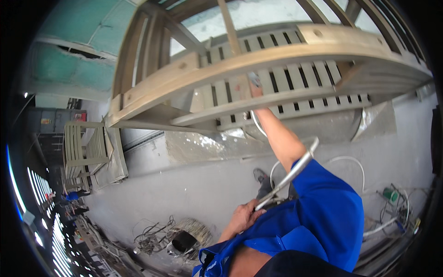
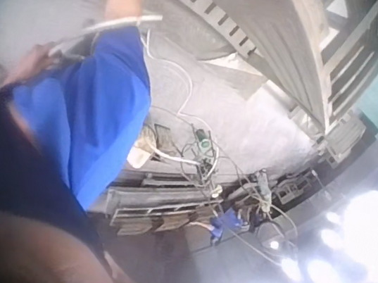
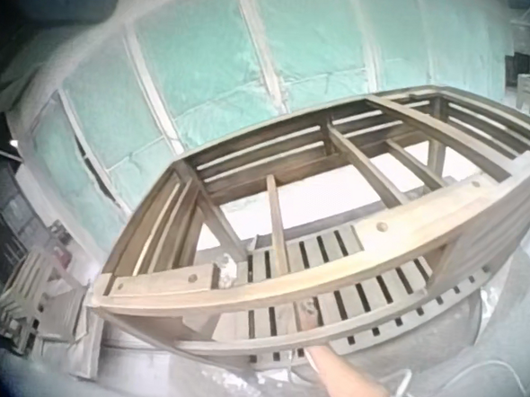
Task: The person adjusts a head-mounted camera, then uses a spray gun connected to a hose to apply a light-colored coating to a wooden slatted bench frame. The person moves around the bench to cover multiple sides and surfaces.
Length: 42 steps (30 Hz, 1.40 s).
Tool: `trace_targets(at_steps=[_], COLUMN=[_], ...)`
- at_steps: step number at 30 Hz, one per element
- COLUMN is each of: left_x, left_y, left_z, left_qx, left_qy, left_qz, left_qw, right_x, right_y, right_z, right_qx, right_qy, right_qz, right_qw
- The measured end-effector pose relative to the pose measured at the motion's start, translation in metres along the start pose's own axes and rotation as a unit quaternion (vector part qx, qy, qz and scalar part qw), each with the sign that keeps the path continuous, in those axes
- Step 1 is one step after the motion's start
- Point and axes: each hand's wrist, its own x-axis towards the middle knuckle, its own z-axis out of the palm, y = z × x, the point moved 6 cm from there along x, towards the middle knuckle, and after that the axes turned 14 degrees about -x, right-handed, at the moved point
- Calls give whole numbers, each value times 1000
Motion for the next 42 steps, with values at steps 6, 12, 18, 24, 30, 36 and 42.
trace_targets(at_steps=[6, 12, 18, 24, 30, 36, 42], left_x=[-9, 13, 17, 17, 17, 5, -6], left_y=[17, 32, 45, 57, 54, 46, 39], left_z=[13, 28, 46, 54, 56, 49, 42], left_qx=[32, 21, -20, -86, -80, -72, -52], left_qy=[4, -24, -15, 1, -19, -15, -12], left_qz=[-36, -35, -89, -23, 57, 90, 95], left_qw=[999, 999, 996, 996, 995, 993, 994], right_x=[-38, -27, 39, 93, 69, 48, -2], right_y=[-53, -110, -130, -179, -218, -214, -137], right_z=[2, -6, -30, -173, -336, -362, -187], right_qx=[-79, -251, -315, -339, -474, -490, -467], right_qy=[1, -95, 22, 220, 309, 284, -7], right_qz=[-79, -231, -243, -219, -237, -229, -161], right_qw=[994, 935, 917, 888, 789, 791, 870])
